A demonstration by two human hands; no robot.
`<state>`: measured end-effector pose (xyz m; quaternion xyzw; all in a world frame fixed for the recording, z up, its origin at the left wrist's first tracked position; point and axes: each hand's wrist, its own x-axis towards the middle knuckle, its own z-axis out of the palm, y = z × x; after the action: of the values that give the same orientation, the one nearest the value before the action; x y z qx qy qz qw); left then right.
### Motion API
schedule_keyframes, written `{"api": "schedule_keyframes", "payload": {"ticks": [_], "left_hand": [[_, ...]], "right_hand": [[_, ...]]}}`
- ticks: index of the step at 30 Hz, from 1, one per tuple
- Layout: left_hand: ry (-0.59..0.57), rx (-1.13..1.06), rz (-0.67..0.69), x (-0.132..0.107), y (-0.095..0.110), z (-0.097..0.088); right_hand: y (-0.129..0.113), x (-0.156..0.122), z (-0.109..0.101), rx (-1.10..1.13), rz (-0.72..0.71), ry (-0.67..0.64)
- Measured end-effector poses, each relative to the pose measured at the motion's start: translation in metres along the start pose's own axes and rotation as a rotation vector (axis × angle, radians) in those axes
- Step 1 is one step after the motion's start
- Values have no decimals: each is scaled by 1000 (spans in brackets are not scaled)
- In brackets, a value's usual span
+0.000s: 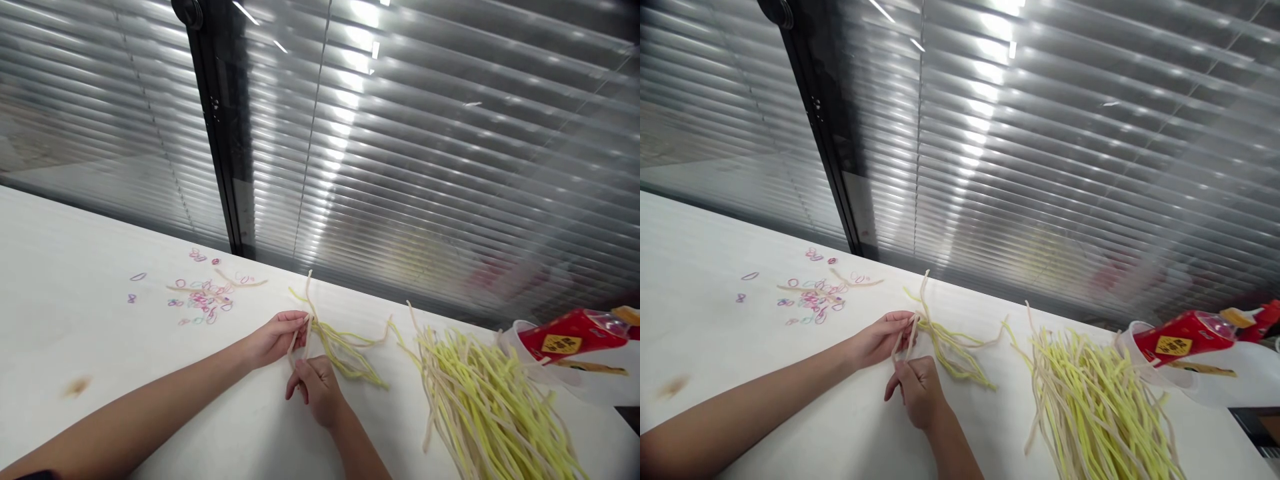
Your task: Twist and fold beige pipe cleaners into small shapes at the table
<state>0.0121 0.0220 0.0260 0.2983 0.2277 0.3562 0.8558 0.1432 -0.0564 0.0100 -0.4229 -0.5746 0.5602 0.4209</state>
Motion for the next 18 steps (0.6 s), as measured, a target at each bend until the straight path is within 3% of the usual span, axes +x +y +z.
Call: {"api": "schedule_keyframes", "payload": {"ticks": [18], "left_hand": [[-9, 38, -50, -2, 1, 0]], "right_hand": [[1, 0, 0, -67, -41, -28]]}}
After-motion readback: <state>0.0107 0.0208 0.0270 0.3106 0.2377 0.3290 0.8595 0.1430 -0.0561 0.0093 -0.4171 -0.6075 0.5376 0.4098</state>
